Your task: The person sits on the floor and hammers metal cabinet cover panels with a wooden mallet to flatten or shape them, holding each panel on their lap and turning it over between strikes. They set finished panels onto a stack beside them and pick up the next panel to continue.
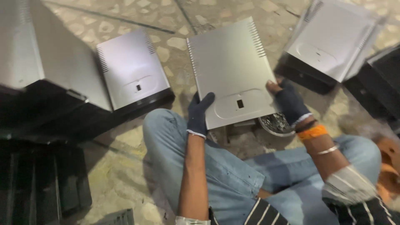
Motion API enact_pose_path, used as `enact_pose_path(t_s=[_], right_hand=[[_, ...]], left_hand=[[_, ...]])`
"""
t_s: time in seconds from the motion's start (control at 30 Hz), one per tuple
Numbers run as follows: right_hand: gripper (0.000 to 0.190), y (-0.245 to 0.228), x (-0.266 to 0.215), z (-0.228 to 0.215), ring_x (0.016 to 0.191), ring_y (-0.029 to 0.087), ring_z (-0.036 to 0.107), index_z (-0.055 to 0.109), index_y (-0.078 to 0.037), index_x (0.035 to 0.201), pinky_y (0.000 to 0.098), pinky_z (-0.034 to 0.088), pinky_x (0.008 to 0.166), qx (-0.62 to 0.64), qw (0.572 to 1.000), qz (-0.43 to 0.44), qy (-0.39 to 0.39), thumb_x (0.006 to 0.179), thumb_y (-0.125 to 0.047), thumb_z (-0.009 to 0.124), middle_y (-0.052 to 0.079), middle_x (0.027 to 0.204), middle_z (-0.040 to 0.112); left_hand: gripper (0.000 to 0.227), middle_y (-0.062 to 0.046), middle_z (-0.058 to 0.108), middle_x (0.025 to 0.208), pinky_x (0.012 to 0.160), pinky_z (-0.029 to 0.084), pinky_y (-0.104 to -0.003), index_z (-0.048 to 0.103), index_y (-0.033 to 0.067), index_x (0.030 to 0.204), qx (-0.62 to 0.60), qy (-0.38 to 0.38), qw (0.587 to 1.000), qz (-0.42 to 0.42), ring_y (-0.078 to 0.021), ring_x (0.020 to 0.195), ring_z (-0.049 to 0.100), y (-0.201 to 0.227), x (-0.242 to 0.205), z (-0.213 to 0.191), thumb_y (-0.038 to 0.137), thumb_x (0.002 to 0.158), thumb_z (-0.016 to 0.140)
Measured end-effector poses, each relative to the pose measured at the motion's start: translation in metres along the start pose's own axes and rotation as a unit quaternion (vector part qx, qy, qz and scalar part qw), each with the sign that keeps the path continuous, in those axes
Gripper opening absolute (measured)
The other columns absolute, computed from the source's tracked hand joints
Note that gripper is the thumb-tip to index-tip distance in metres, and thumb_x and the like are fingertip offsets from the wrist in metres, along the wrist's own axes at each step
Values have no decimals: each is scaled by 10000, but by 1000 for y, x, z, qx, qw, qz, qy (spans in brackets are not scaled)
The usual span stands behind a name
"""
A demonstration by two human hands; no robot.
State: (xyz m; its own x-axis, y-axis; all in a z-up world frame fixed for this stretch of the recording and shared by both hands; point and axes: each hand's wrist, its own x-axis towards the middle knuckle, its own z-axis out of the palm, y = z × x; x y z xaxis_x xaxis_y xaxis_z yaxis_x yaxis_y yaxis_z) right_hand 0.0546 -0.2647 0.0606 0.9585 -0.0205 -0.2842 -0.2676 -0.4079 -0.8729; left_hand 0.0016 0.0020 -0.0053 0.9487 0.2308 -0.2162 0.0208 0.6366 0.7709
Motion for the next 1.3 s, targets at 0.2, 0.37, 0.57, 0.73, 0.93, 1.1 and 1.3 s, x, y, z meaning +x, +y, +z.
enact_pose_path(t_s=[0.2,0.37,0.57,0.73,0.93,1.1,1.3], right_hand=[[541,-124,-18,-13,1069,185,669,546,7,1422,297,543,924,144,966,-184,-109,919,-140,679,142,1231,685],[835,-208,-54,51,1432,346,607,326,-69,1576,479,484,1184,453,743,-258,-419,947,-398,764,162,1589,538],[962,-173,-62,206,1324,406,538,368,59,1502,554,422,1036,-117,765,-633,0,752,-277,868,219,1456,504],[698,-162,-45,254,1184,311,667,568,-174,1470,415,565,897,-182,802,-565,65,816,68,614,133,1535,564],[541,-188,-19,257,1120,277,695,648,-155,1347,400,560,870,-265,706,-655,55,834,14,633,86,1428,648],[496,-205,2,297,1216,321,664,633,-96,1332,407,542,943,-263,649,-714,28,841,-24,648,122,1404,643],[236,-164,25,342,999,308,680,704,-146,1021,485,508,927,-408,616,-662,-127,792,-197,725,75,1035,720]], left_hand=[[434,-68,701,1147,903,564,-301,610,-57,1342,-65,10,995,77,-181,1027,670,13,36,-1,105,953,714],[644,-142,653,1262,943,547,-365,438,19,1479,-336,-197,919,58,-252,1093,666,35,75,3,395,1002,651],[770,-174,542,1494,1119,419,-450,375,28,1524,-666,-281,685,90,-317,1348,517,49,54,17,291,878,703],[700,-173,566,1449,1086,443,-437,413,15,1493,-629,-246,731,95,-306,1300,546,66,68,-1,275,905,689],[597,-171,604,1382,1037,478,-416,469,-5,1446,-583,-188,785,92,-290,1227,589,59,91,-14,250,945,668],[516,-170,635,1326,996,508,-399,516,-22,1407,-543,-123,825,99,-277,1167,625,48,110,-35,230,978,650],[427,-168,672,1258,946,544,-378,572,-42,1361,-491,-41,867,82,-261,1094,669,14,136,-52,205,1018,629]])
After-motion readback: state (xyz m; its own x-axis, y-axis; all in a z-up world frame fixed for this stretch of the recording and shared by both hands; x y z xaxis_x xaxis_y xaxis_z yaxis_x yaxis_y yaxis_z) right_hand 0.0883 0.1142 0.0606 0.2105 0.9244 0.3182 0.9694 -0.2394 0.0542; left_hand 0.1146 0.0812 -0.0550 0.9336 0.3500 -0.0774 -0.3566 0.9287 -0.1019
